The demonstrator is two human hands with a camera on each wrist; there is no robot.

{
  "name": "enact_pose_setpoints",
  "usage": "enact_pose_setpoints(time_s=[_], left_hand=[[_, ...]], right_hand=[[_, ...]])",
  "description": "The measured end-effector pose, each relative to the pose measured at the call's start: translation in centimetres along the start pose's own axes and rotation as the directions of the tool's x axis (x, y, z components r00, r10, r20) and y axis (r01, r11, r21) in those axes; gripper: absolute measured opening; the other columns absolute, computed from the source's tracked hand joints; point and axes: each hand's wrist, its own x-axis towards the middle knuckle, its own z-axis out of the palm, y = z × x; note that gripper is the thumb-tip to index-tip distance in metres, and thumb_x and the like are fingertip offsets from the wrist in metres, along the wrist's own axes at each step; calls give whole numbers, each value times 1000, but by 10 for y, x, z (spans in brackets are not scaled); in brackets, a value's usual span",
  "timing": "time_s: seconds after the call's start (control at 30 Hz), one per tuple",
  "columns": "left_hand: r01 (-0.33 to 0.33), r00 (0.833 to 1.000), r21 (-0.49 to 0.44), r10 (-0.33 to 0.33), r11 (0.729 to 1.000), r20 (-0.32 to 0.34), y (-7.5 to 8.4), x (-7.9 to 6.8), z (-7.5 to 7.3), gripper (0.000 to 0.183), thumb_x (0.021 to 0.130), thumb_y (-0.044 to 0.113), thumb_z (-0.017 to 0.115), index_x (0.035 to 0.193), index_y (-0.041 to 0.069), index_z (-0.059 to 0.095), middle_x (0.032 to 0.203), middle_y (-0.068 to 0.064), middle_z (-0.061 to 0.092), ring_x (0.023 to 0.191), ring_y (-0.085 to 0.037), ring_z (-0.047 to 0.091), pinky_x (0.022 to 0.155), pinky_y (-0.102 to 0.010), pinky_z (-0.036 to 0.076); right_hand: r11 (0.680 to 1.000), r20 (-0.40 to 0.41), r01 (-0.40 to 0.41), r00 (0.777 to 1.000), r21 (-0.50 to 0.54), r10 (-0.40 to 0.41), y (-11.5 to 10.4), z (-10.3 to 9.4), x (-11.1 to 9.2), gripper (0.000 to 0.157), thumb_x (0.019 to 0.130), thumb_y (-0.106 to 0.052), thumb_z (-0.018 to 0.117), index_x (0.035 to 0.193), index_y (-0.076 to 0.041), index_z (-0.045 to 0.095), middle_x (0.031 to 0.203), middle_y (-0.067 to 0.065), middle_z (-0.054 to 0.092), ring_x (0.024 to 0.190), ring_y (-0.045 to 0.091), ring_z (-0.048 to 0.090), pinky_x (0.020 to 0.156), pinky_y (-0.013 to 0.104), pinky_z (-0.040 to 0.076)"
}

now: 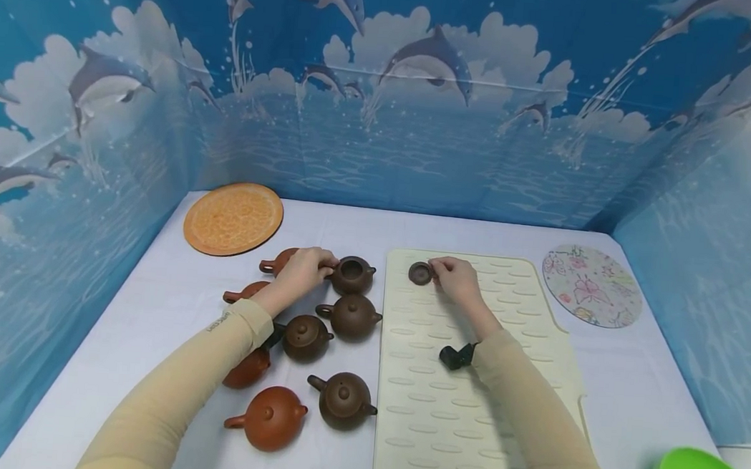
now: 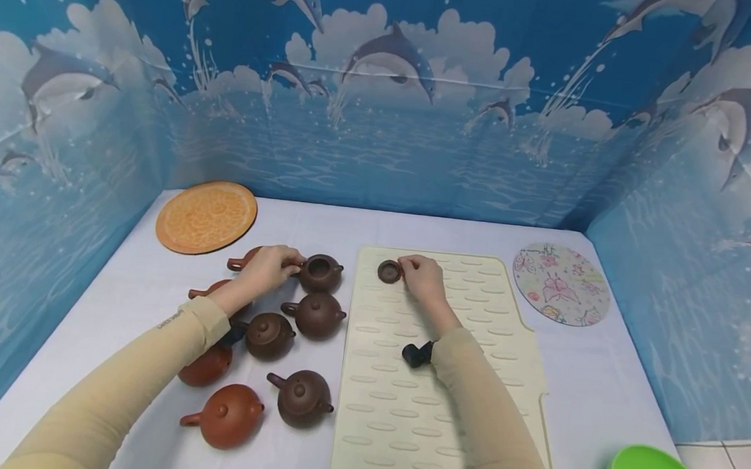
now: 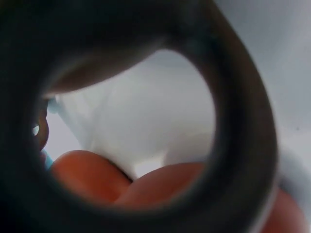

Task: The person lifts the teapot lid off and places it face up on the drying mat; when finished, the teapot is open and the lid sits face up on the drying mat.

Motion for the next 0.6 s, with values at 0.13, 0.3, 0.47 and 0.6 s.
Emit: enact_pose_setpoints(time_s=[0.13, 0.3, 0.47, 0.6], left_hand=[[-27, 999, 12, 26, 1000, 21, 4, -4, -9, 28, 96, 9, 63, 124, 10, 69, 116, -13, 67, 109, -27, 65, 87, -39, 56], [-88, 993, -31, 90, 996, 74, 9, -17, -26, 28, 96, 13, 65, 123, 12, 70, 117, -9, 69, 108, -26, 65, 88, -40, 56], [-145, 973, -70, 155, 987, 171, 9, -35, -31, 27, 93, 13, 68, 120, 11, 71, 119, -8, 70, 107, -24, 67, 87, -39, 57], [-116, 957, -91, 135, 989, 255, 9, -43, -23, 28, 92, 13, 69, 121, 12, 70, 118, -6, 70, 106, -21, 67, 87, -36, 57]], right_hand=[[998, -41, 26, 999, -54, -29, -4, -6, -6, 36, 105, -28, 45, 126, -7, 66, 121, 16, 67, 108, 29, 62, 91, 43, 51], [992, -36, 123, 992, -41, -124, -22, -12, -21, 36, 104, -31, 50, 125, -7, 66, 124, 18, 66, 116, 33, 60, 96, 48, 50], [968, 61, 251, 966, -14, -250, -47, -2, -43, 32, 101, -30, 57, 121, -9, 69, 124, 13, 68, 118, 31, 61, 98, 46, 51], [951, 156, 309, 939, 22, -308, -61, 13, -59, 25, 97, -25, 63, 117, -11, 72, 120, 9, 70, 111, 28, 66, 92, 42, 55]])
